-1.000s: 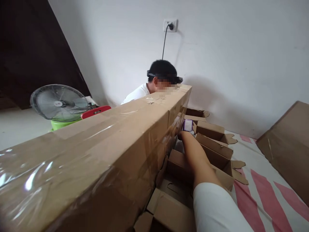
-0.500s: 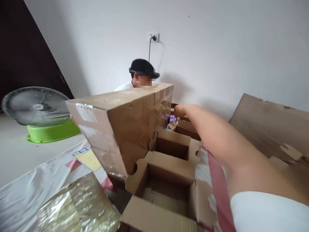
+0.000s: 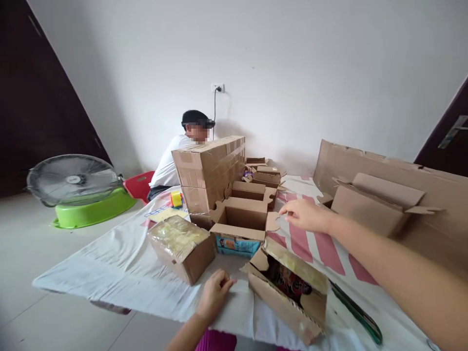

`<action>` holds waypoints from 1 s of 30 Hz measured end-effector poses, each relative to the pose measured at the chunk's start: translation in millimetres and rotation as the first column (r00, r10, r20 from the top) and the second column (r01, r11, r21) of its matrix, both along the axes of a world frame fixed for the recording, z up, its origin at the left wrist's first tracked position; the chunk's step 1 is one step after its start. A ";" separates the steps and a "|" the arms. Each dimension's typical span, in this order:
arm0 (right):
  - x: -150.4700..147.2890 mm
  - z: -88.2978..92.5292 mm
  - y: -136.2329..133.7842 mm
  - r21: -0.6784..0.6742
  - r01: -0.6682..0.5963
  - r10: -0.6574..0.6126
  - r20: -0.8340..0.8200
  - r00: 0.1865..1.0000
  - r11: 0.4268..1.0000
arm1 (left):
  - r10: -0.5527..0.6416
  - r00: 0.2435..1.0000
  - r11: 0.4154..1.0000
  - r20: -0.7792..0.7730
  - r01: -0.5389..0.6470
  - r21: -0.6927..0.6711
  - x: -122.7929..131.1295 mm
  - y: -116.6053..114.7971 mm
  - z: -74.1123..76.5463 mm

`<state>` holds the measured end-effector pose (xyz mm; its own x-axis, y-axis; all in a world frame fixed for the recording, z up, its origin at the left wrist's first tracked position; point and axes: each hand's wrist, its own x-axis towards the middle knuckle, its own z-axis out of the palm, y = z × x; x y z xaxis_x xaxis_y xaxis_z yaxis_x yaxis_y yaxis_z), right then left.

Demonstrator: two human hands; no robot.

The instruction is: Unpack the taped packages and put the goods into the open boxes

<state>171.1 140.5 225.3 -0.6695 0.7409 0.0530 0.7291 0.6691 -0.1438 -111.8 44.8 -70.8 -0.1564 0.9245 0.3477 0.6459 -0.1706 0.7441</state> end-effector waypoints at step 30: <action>35.0 -132.2 -50.8 -0.384 0.227 -0.296 -0.131 0.946 0.895 | -0.416 0.905 0.898 -0.087 0.424 0.120 48.0 9.1 165.6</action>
<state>206.1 89.7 93.1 -0.4530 0.8790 -0.1485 0.8084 0.3348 -0.4842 -63.8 53.9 94.7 0.2599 0.8445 0.4682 0.5336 -0.5297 0.6593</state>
